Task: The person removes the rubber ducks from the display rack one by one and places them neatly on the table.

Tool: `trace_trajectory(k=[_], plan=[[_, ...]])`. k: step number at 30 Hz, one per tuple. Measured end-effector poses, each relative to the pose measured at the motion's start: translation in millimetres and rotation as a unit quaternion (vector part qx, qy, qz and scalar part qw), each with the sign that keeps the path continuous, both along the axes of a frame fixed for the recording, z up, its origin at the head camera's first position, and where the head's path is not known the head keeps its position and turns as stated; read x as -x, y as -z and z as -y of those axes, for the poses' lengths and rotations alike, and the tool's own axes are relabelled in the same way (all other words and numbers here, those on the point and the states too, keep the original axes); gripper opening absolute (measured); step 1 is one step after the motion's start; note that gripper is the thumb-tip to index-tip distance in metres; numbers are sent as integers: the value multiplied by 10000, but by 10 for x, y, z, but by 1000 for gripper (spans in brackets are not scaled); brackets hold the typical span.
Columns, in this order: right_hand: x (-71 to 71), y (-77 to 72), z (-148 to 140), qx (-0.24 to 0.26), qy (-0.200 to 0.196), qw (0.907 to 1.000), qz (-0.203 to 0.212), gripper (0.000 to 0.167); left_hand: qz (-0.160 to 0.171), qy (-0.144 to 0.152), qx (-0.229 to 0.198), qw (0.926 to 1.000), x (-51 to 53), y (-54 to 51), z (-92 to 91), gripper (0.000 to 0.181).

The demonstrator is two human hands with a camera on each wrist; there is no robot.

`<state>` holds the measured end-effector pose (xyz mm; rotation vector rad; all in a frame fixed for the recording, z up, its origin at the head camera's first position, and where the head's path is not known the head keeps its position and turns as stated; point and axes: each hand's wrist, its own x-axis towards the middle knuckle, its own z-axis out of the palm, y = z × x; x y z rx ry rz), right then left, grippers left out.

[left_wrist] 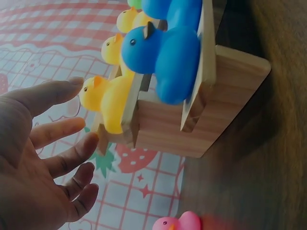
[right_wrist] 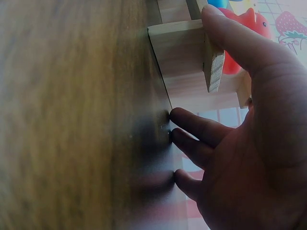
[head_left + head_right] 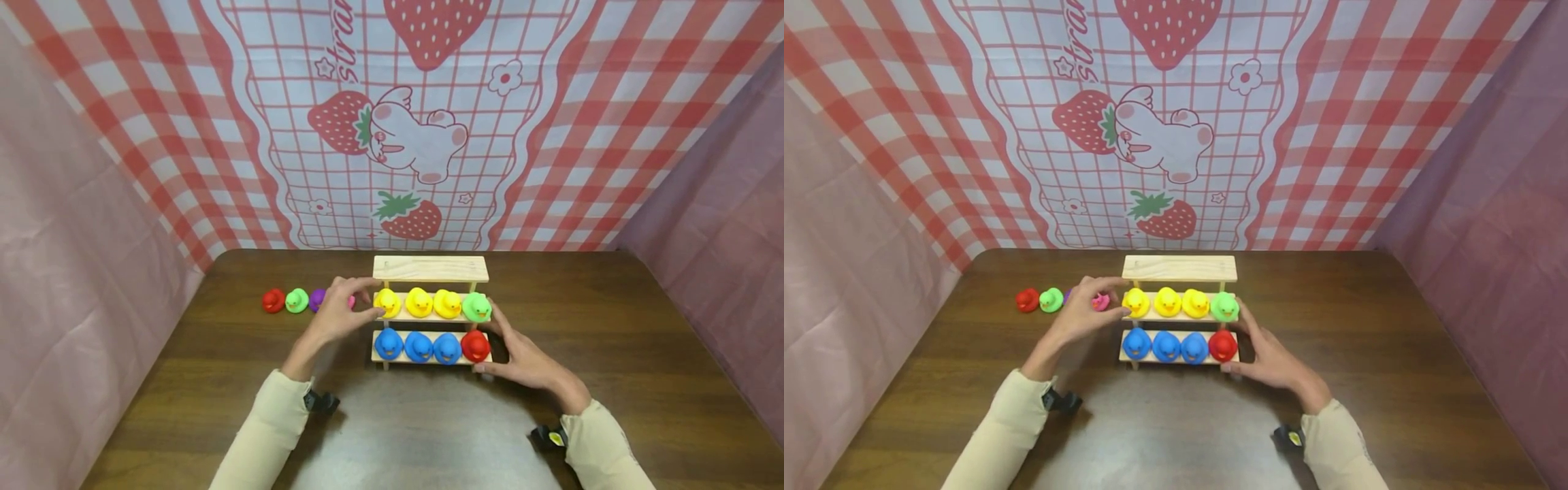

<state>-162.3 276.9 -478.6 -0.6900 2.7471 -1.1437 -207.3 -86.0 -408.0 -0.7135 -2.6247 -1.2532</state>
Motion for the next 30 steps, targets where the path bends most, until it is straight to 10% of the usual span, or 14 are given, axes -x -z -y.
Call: trace_trajectory(k=[30], plan=[[-7,-7,1,-17,-3,10000,35,119,-278,-430,232,9984,-40,111,-165,40]])
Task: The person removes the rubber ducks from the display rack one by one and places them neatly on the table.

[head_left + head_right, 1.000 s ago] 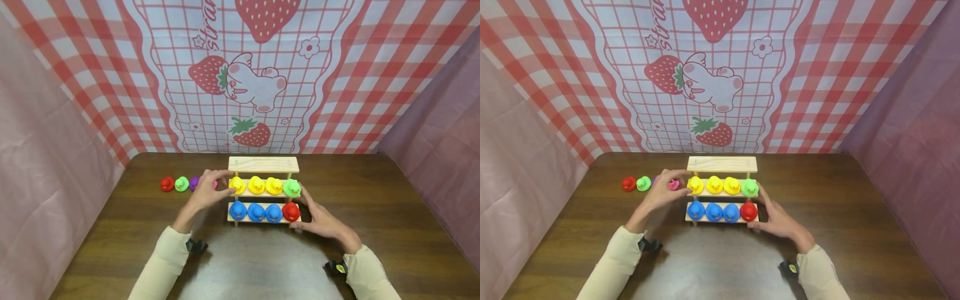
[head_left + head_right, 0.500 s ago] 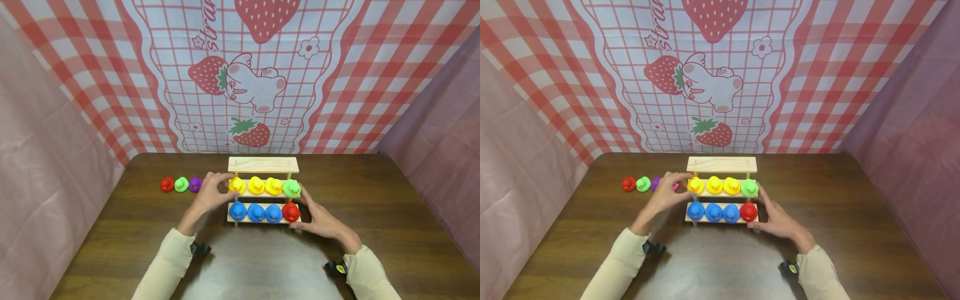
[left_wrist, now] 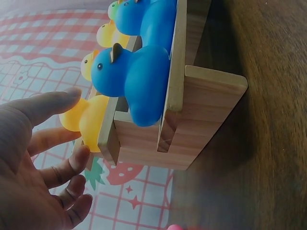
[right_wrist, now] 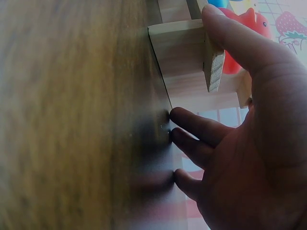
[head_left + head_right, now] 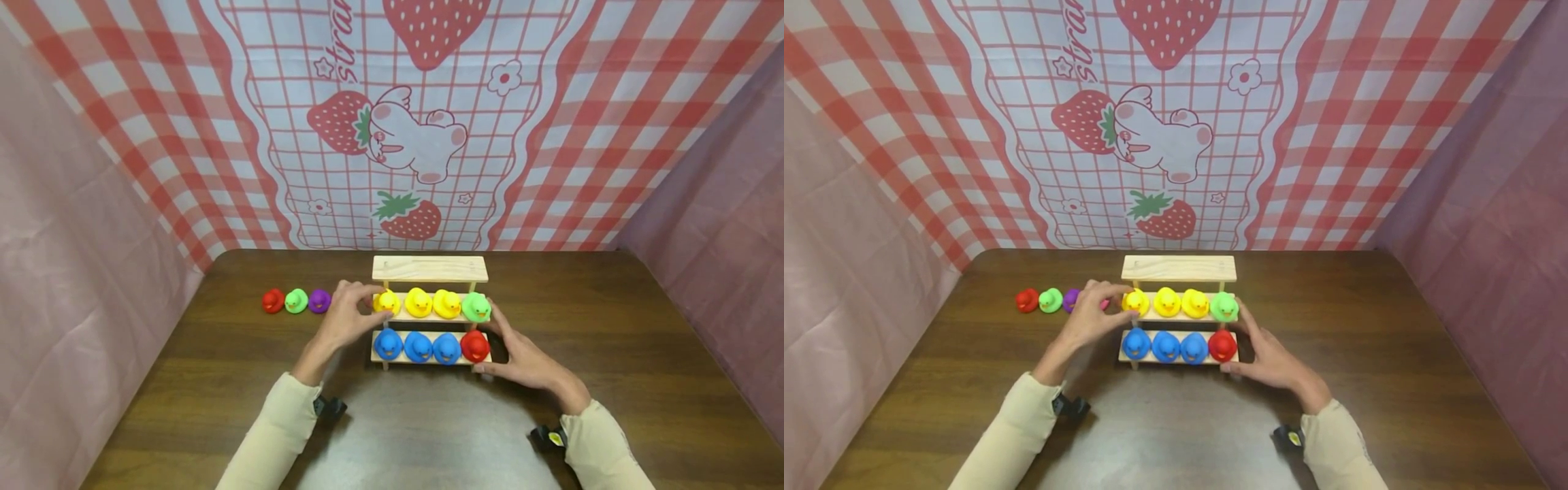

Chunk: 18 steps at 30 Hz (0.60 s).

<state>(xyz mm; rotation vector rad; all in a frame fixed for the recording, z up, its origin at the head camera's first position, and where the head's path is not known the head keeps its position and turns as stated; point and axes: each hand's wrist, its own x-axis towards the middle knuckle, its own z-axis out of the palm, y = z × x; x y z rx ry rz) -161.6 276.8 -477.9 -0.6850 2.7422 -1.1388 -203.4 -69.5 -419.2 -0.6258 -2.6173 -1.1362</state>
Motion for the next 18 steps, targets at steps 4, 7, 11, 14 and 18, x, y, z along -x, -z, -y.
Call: trace_trajectory(k=[4,7,11,14,18], plan=[[1,-4,3,15,4,10000,26,119,-26,-2,-4,10000,-3,-4,6,40],[1,-4,3,46,4,10000,22,119,-43,11,-14,10000,-2,-5,14,40],[3,-6,4,50,-21,10000,-32,120,-98,16,-51,9999,4,-14,42,40],[2,-9,4,36,-49,10000,-51,120,-78,-27,-85,9999,4,-44,81,39],[-2,-14,2,85,-77,9999,-54,120,-94,-124,-125,9998,8,-87,156,39]])
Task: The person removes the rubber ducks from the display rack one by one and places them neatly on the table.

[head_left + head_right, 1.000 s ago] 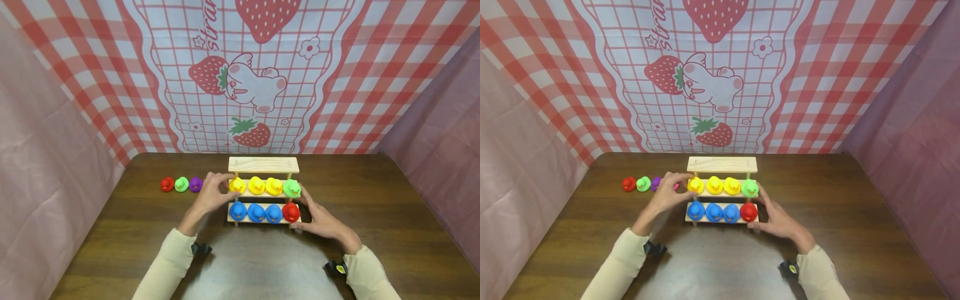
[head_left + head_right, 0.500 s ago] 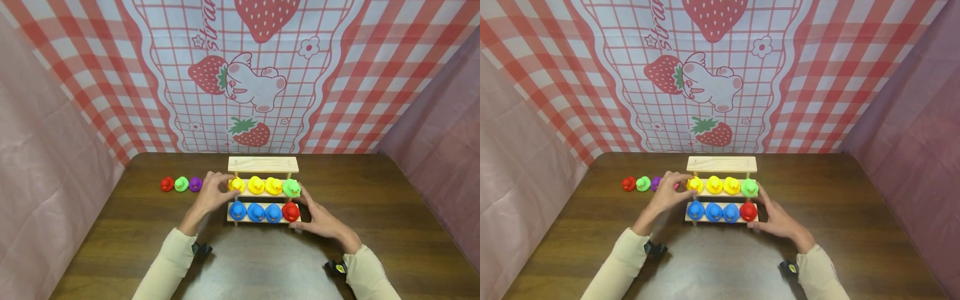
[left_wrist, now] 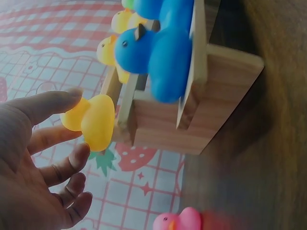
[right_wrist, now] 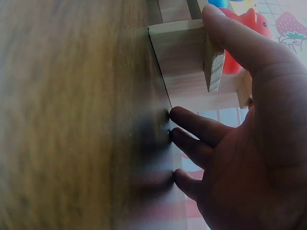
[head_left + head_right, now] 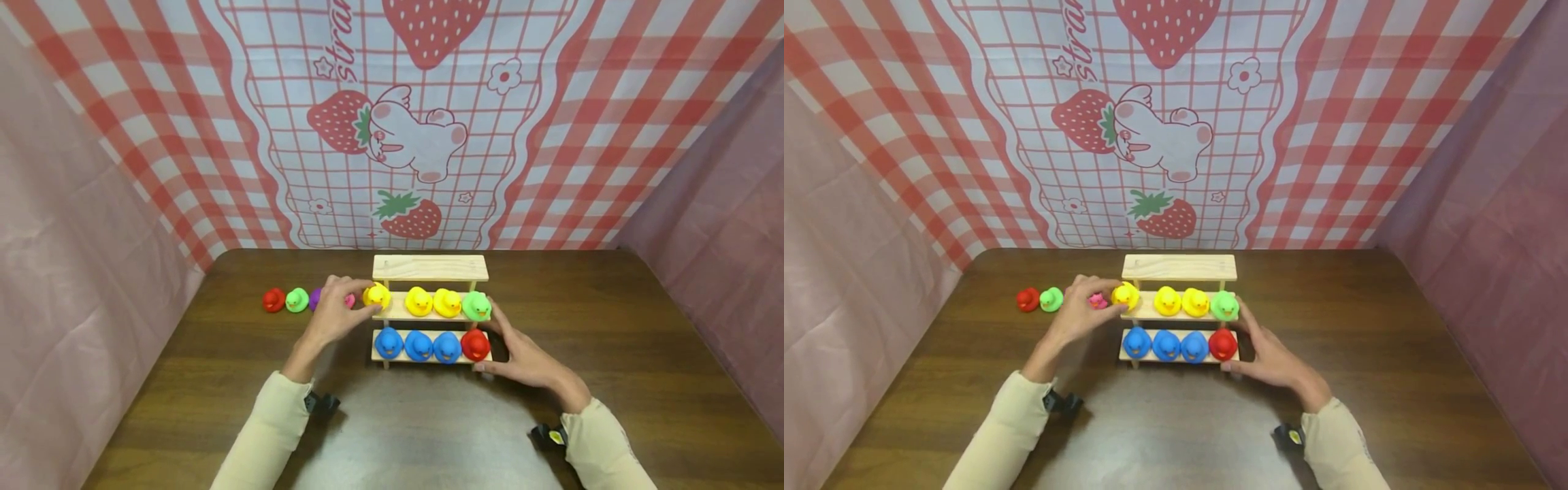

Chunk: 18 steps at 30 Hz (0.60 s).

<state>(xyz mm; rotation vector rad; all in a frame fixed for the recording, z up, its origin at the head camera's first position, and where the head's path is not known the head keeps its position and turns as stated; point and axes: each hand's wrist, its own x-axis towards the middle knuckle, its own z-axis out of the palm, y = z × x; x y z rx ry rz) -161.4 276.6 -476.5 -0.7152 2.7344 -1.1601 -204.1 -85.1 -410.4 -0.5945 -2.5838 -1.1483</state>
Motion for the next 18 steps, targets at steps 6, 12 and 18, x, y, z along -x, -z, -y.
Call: trace_trajectory(k=[6,12,18], plan=[[-7,-1,2,4,2,10000,-26,120,-212,-101,-55,9997,4,-33,131,39],[-1,5,3,-16,14,10000,11,119,-305,-88,-119,9994,8,-39,253,39],[5,12,0,-37,40,10000,3,119,-277,-197,-178,9993,-7,-50,389,40]])
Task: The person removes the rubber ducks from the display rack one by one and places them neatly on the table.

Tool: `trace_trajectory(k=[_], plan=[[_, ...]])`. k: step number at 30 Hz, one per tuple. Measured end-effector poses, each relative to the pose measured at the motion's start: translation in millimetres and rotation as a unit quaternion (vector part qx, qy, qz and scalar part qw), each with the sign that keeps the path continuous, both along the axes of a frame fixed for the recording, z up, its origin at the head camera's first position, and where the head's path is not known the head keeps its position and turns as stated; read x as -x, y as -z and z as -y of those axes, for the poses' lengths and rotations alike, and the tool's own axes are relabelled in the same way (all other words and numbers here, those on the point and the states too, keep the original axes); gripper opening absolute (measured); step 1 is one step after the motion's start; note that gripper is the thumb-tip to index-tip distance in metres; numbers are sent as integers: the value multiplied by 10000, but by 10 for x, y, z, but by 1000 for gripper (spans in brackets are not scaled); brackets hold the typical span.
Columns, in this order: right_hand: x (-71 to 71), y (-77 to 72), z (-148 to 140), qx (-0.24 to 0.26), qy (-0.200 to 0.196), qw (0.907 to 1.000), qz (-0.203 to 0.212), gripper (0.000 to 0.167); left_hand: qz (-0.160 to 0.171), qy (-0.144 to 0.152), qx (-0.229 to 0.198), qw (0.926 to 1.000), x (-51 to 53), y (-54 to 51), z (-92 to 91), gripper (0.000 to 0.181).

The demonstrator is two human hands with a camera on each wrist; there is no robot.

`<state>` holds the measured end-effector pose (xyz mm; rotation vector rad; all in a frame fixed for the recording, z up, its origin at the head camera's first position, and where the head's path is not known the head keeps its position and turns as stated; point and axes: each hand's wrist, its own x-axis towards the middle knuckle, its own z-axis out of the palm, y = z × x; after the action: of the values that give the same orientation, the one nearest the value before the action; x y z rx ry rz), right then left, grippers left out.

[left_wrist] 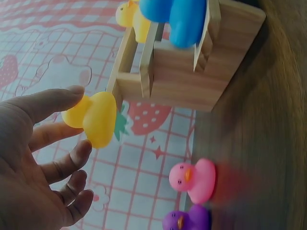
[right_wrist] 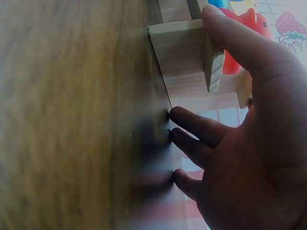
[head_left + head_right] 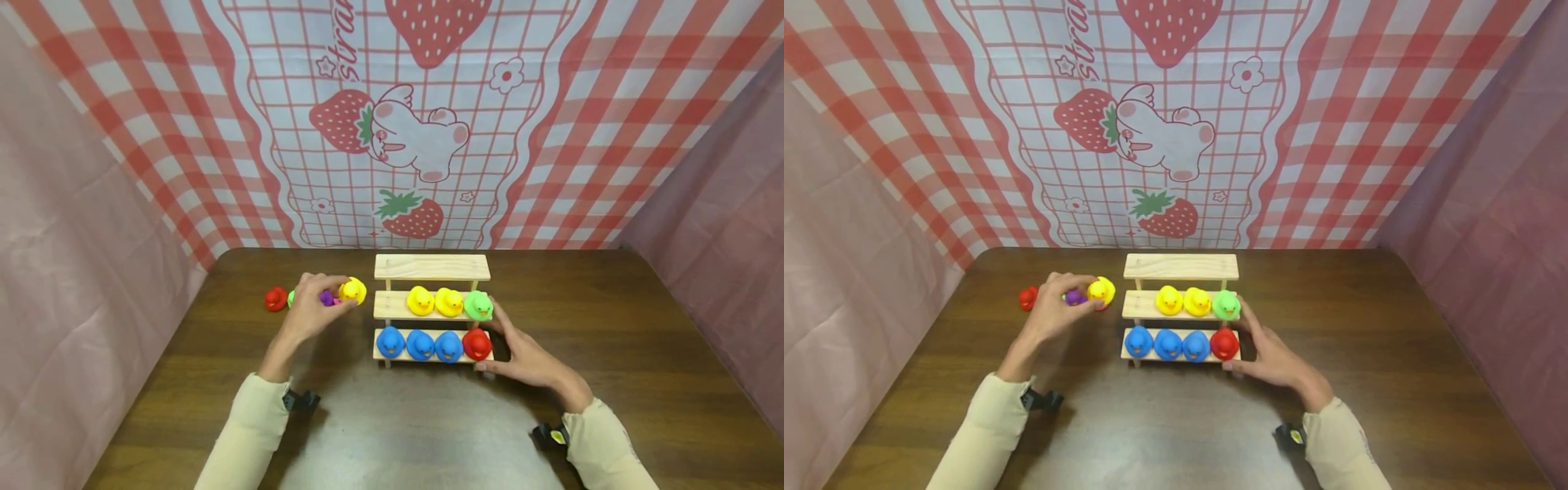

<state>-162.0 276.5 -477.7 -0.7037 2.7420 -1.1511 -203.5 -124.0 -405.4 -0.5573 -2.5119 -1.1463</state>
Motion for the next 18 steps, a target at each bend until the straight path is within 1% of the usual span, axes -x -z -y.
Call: trace_trajectory(k=[3,8,10,13,18], plan=[[-5,-1,-4,-19,20,10000,18,120,56,-148,71,9998,-2,11,67,40],[2,-2,2,-48,-2,10000,15,120,165,-358,201,9990,-10,72,195,40],[5,1,-1,-48,-2,10000,-21,120,201,-375,237,9988,-12,110,236,39],[5,0,-3,-27,-6,10000,-56,121,356,-352,267,9984,-18,167,283,37],[1,-4,1,28,-9,10000,16,120,572,-286,372,9973,-19,259,321,35]])
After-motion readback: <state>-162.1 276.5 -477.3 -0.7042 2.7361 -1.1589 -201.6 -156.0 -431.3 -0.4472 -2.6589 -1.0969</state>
